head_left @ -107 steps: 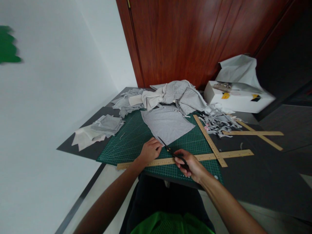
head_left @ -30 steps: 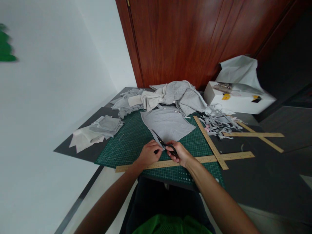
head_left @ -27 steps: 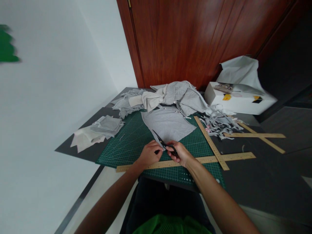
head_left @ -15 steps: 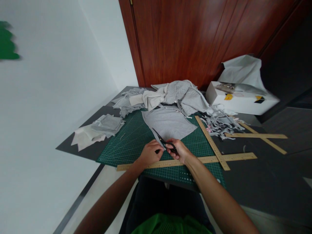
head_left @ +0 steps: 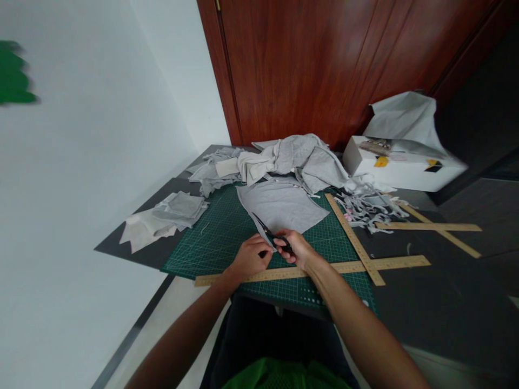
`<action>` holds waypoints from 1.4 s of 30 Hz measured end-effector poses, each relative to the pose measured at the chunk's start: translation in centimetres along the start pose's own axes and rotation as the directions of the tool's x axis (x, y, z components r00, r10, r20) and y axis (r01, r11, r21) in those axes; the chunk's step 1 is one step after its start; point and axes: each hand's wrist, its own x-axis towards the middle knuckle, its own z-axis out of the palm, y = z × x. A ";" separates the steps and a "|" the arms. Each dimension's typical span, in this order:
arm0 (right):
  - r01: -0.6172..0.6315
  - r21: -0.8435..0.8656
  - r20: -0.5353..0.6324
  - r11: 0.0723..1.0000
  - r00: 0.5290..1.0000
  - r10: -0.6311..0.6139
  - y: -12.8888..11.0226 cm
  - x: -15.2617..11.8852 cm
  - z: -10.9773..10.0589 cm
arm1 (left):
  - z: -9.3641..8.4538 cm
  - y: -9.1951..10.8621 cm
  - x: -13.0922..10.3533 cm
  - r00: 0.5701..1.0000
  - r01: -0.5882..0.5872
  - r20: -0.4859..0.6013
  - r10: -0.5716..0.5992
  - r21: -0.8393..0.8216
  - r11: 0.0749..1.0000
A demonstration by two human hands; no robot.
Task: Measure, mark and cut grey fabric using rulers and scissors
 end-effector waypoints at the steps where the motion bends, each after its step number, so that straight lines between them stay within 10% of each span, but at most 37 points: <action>1: 0.004 0.000 -0.002 1.000 1.000 -0.004 0.1 0.1 0.0 | 0.0 0.0 0.0 1.000 0.001 -0.002 -0.001 -0.002 1.000; 28: 0.012 0.019 0.049 1.000 0.999 -0.013 -0.9 2.5 0.5 | -0.2 0.5 0.2 0.999 -0.007 -0.037 0.004 -0.085 0.996; 33: 0.004 -0.009 0.017 1.000 1.000 -0.004 -0.9 2.3 0.5 | -0.8 0.7 0.6 0.987 0.141 -0.058 -0.148 -0.100 0.985; 37: -0.016 -0.005 0.018 1.000 1.000 0.016 -1.2 2.1 0.6 | -2.5 -0.2 1.8 0.888 0.437 -0.099 -0.449 -0.126 0.891; 42: -0.059 0.019 0.068 0.998 0.996 0.057 -1.6 1.1 0.3 | -5.2 -3.8 4.6 0.628 0.743 -0.140 -0.766 -0.186 0.643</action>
